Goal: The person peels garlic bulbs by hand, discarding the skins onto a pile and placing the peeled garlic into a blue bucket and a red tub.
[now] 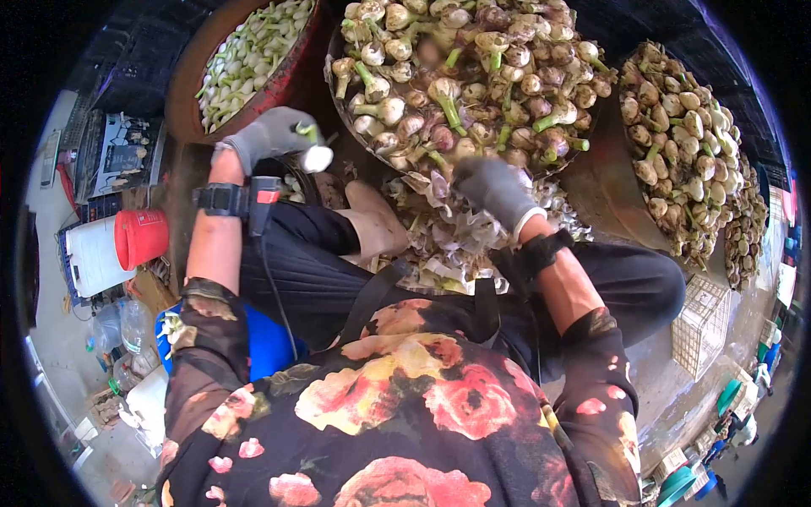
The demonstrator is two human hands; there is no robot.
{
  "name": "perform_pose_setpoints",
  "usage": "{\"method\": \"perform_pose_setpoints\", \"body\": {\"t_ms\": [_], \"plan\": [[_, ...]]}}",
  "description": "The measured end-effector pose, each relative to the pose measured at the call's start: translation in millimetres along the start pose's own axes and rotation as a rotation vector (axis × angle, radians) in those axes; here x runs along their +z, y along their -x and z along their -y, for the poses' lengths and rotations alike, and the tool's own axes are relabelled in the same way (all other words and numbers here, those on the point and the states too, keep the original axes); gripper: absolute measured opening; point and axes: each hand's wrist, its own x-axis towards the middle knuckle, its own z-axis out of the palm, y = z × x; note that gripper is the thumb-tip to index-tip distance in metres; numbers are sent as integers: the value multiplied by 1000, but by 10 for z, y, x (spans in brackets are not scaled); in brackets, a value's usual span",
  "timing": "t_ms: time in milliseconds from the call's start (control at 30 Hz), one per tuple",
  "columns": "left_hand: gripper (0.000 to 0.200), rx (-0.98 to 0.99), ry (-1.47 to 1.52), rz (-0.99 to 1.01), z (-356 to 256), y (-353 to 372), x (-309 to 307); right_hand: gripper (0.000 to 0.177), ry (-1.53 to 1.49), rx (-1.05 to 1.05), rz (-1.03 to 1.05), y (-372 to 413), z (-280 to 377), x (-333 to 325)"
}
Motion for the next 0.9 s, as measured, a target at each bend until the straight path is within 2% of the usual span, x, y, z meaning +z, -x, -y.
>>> {"method": "perform_pose_setpoints", "body": {"t_ms": [67,100,200,233,367,433,500,533,567,600,633,667,733,767,900], "plan": [[24,-112,-316,9,143,111,-86,26,-104,96,-130,-303,-169,-13],[22,-174,-144,-49,38,187,-96,24,-175,196,-96,-445,-164,-3],[21,34,353,-294,8,65,141,28,75,118,32,-917,-181,225],[21,138,404,-280,-89,18,206,30,57,102,54,-925,-100,245],[26,171,322,-272,-344,-131,489,32,176,73,119,-1131,-192,437],[30,141,344,-246,-435,-225,611,32,117,72,48,-1022,-212,331],[36,148,306,-339,-457,-389,769,28,101,62,-73,-1005,-333,313],[39,151,288,-384,-497,-450,846,27,-196,98,-61,-964,-378,285],[53,170,390,-403,-562,-504,935,26,-495,133,-49,-914,-421,258],[56,210,300,-514,-643,-566,1073,26,-794,165,-41,-850,-425,212],[59,251,206,-627,-745,-621,1216,26,-1070,98,-48,-727,-317,128],[62,292,112,-742,-818,-672,1322,25,-1167,88,-68,-599,-196,61],[64,296,338,-604,-997,-643,1347,23,-1363,64,-103,-364,12,-27],[66,296,447,-530,-1052,-638,1345,22,-1298,135,-133,-276,82,-73],[64,382,297,-688,-1068,-658,1443,19,-1306,78,-198,-160,139,-24]]}}
